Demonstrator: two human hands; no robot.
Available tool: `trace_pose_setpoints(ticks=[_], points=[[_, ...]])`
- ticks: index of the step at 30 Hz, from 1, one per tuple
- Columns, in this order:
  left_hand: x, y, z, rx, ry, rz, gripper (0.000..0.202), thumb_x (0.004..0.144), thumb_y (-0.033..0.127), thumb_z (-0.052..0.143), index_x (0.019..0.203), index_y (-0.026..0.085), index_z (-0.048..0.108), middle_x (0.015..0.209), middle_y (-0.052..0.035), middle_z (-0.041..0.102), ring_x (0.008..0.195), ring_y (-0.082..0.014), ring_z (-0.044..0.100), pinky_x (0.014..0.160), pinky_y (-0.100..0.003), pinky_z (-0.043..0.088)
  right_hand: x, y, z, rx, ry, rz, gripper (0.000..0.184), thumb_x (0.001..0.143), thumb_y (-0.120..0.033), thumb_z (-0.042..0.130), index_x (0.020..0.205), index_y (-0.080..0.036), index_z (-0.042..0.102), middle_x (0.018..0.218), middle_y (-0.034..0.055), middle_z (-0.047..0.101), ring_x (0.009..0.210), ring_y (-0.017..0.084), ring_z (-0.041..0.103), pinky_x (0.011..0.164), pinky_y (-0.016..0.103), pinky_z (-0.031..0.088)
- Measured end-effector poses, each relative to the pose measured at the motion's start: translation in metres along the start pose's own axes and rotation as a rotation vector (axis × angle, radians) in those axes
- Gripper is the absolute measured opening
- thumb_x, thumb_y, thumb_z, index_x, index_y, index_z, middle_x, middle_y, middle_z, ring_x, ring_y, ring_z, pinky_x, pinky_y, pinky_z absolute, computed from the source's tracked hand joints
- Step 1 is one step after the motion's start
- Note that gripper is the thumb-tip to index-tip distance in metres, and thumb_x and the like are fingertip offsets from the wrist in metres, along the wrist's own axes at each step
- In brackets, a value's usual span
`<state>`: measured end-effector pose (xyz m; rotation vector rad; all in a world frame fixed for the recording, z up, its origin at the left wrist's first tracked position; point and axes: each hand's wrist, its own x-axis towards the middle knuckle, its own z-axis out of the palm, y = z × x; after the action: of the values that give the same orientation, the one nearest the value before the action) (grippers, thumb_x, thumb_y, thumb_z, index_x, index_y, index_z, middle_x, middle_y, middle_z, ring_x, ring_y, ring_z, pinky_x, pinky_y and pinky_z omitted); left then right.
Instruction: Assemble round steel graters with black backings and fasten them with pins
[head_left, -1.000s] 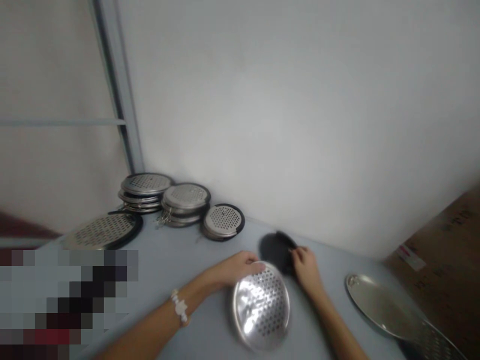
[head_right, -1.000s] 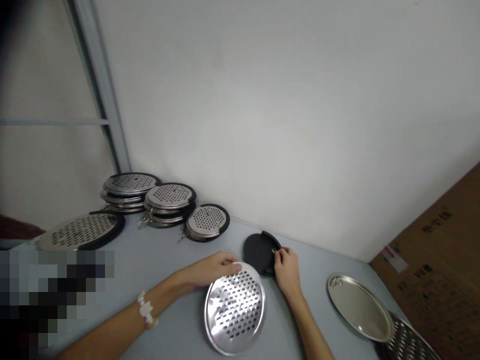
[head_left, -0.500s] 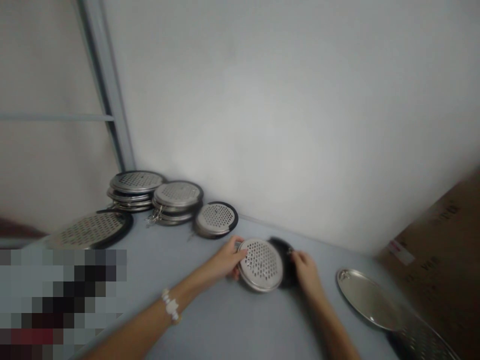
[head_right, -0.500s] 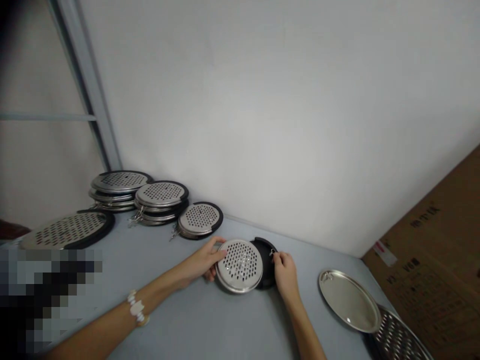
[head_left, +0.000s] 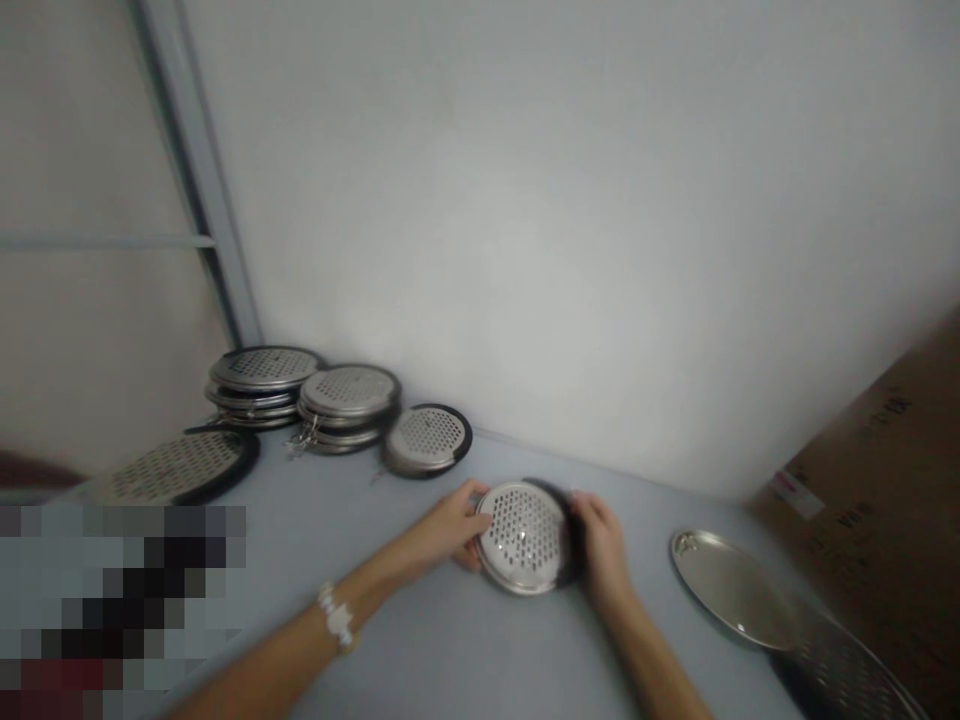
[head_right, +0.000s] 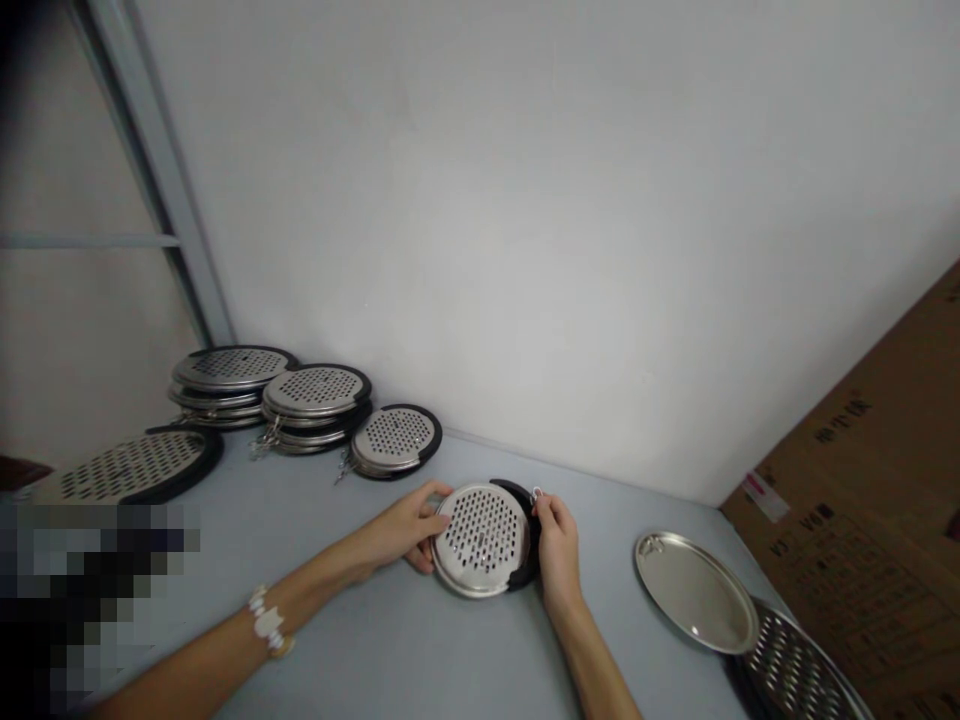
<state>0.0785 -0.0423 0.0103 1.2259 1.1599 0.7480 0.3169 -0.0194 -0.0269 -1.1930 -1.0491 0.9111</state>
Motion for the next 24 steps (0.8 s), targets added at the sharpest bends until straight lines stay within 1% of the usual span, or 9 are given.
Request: trace_pose_setpoints(ticks=[3,6,9,11,13,15,16,20,24], points=[[0.003,-0.002,0.0,0.022,0.001,0.021,0.04,0.085,0.031,0.058,0.121,0.014,0.051,0.063,0.0026,0.062,0.045,-0.0099,0.058,0.041,-0.016,0.046,-0.001,-0.006,0.0,0.042,0.025,0.035,0.038,0.072,-0.056,0.072,0.064,-0.021,0.061,0.062,-0.0023,0.062,0.068,0.019,0.056,0.067,0.029,0.043],[0.009,-0.005,0.0,0.033,0.061,0.121,0.044,0.087,0.036,0.056,0.123,0.012,0.055,0.06,0.0038,0.059,0.04,-0.0076,0.05,0.037,-0.015,0.039,-0.004,-0.016,0.001,0.127,0.044,0.057,0.035,0.071,-0.053,0.074,0.066,-0.022,0.061,0.068,-0.0022,0.063,0.073,0.019,0.057,0.069,0.029,0.044],[0.014,-0.005,0.0,0.053,0.12,0.219,0.05,0.087,0.04,0.057,0.127,0.011,0.057,0.062,0.0033,0.06,0.04,-0.0074,0.047,0.036,-0.017,0.037,-0.008,-0.024,0.003,0.207,-0.004,0.101,0.032,0.072,-0.05,0.074,0.068,-0.022,0.06,0.075,-0.0023,0.065,0.077,0.019,0.057,0.071,0.028,0.044],[0.014,-0.003,0.001,0.065,0.167,0.285,0.05,0.088,0.04,0.056,0.129,0.012,0.059,0.072,-0.0018,0.068,0.052,-0.0118,0.058,0.046,-0.021,0.047,-0.011,-0.028,0.005,0.223,-0.063,0.128,0.03,0.072,-0.05,0.073,0.069,-0.022,0.061,0.077,-0.0018,0.066,0.078,0.019,0.057,0.071,0.028,0.044],[0.012,0.0,0.003,0.08,0.224,0.366,0.048,0.088,0.038,0.056,0.127,0.012,0.063,0.095,-0.0088,0.075,0.08,-0.019,0.07,0.069,-0.028,0.057,-0.013,-0.029,0.007,0.214,-0.091,0.139,0.029,0.072,-0.049,0.073,0.069,-0.022,0.063,0.076,-0.0013,0.066,0.076,0.019,0.057,0.069,0.028,0.043],[0.011,0.004,0.004,0.094,0.255,0.414,0.046,0.087,0.036,0.057,0.124,0.012,0.068,0.116,-0.0117,0.073,0.105,-0.0241,0.068,0.092,-0.035,0.055,-0.015,-0.029,0.009,0.196,-0.072,0.123,0.029,0.072,-0.049,0.074,0.069,-0.022,0.064,0.074,-0.0009,0.066,0.076,0.02,0.057,0.068,0.028,0.043],[0.01,0.006,0.004,0.101,0.264,0.416,0.045,0.086,0.036,0.057,0.123,0.012,0.069,0.121,-0.0117,0.071,0.111,-0.0254,0.066,0.098,-0.037,0.052,-0.016,-0.028,0.01,0.187,-0.053,0.108,0.03,0.071,-0.049,0.074,0.068,-0.021,0.065,0.074,-0.0006,0.066,0.076,0.02,0.057,0.069,0.028,0.043],[0.007,0.009,0.004,0.144,0.309,0.393,0.047,0.088,0.038,0.057,0.124,0.012,0.068,0.126,-0.0101,0.069,0.114,-0.026,0.066,0.104,-0.039,0.049,-0.019,-0.03,0.013,0.175,0.0,0.064,0.032,0.069,-0.052,0.076,0.068,-0.021,0.067,0.076,0.0006,0.067,0.08,0.022,0.057,0.073,0.03,0.043],[0.005,0.009,0.005,0.153,0.333,0.396,0.045,0.089,0.038,0.056,0.124,0.013,0.069,0.126,-0.0089,0.069,0.114,-0.025,0.066,0.104,-0.037,0.05,-0.025,-0.033,0.017,0.207,-0.017,0.07,0.032,0.069,-0.051,0.077,0.068,-0.021,0.066,0.075,-0.0007,0.065,0.079,0.02,0.056,0.073,0.029,0.042]])
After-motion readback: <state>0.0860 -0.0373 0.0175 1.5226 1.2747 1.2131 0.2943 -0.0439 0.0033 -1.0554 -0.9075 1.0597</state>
